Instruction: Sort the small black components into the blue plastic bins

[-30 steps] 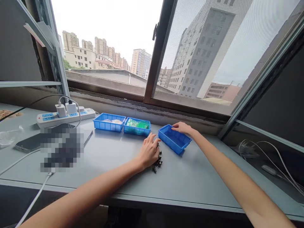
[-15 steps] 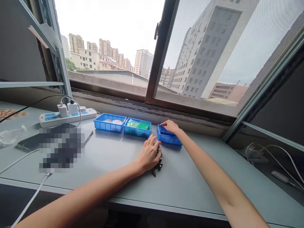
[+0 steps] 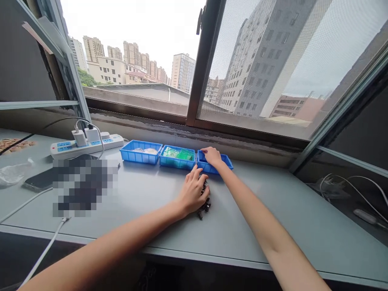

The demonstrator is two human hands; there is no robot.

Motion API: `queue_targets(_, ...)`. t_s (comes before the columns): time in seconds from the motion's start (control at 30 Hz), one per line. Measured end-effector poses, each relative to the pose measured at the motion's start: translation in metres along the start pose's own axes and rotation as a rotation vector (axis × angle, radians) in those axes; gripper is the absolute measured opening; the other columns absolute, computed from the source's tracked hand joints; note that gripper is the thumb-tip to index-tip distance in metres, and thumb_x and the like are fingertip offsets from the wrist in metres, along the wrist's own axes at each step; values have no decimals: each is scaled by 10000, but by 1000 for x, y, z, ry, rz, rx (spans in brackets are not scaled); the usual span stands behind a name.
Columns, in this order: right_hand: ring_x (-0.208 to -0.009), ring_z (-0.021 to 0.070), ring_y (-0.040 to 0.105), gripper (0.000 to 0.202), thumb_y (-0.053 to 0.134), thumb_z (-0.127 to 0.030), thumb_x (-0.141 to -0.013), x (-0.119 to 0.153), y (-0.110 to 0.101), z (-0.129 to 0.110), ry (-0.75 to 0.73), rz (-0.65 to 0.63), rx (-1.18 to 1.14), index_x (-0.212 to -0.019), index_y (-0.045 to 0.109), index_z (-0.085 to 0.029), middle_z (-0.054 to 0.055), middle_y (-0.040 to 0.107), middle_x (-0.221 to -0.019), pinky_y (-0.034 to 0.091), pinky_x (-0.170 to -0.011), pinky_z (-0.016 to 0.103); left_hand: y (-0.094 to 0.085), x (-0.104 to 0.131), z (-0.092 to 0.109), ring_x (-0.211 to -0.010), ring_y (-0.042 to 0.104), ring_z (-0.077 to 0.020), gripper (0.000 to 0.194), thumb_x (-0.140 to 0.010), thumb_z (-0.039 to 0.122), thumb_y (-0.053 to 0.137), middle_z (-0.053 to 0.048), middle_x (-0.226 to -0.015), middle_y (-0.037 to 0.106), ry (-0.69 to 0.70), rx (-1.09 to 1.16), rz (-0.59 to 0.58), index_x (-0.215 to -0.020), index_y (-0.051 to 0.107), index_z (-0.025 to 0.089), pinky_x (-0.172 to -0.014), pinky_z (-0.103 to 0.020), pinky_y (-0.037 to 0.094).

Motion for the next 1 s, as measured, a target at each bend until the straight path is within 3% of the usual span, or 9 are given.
queue_targets(0.6,-1007,230,614,347,439,-117,-843,0,6,-4,-26,91,-75,-1029,694,-263,58,686,-1070,442,-836,336,0,1,-3,-1309,297,-290,182,-847,234,435,-112,-1240,473,-9,-16,32,-996,529,188,-1002,-451,352)
queue_targets(0.73,-989,235,610,296,457,-170,-850,8,-7,-11,-47,195,-136,-1028,686,-228,78,678,-1068,435,-834,347,-13,-1,-1,-1260,369,-265,180,-856,223,422,-83,-1176,536,25,-40,38,-993,534,194,-984,-417,362)
queue_targets(0.83,-1014,202,581,342,372,-187,-886,25,-23,-18,-91,372,-215,-1115,623,-232,61,634,-1132,389,-902,351,-31,-1,-9,-1113,504,-234,167,-859,206,414,-61,-1049,605,-9,-83,49,-960,547,196,-944,-398,384)
queue_targets(0.9,-977,200,586,294,399,-186,-865,45,-33,-24,-209,539,-378,-1030,640,-209,67,646,-1052,400,-875,351,-46,1,-22,-979,569,-213,179,-861,189,395,-49,-976,630,-97,-104,70,-929,560,200,-893,-391,409)
queue_targets(0.93,-955,197,589,259,426,-216,-857,57,-34,-27,-300,552,-437,-1008,637,-210,67,644,-1028,411,-854,348,-54,2,-29,-965,575,-216,181,-854,181,400,-48,-970,636,-144,-111,91,-922,566,202,-878,-392,413)
queue_targets(1.0,-946,195,582,209,517,-293,-822,83,-29,-40,-560,435,-466,-981,633,-219,63,635,-999,417,-843,344,-70,2,-42,-982,570,-228,193,-834,165,410,-52,-992,637,-220,-117,143,-917,580,207,-872,-399,411)
Point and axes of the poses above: each hand's wrist, its own x-axis away from the middle knuckle, its own y-axis out of the palm, z = x × y, the point moved 5 cm from there along -x, towards the middle knuckle
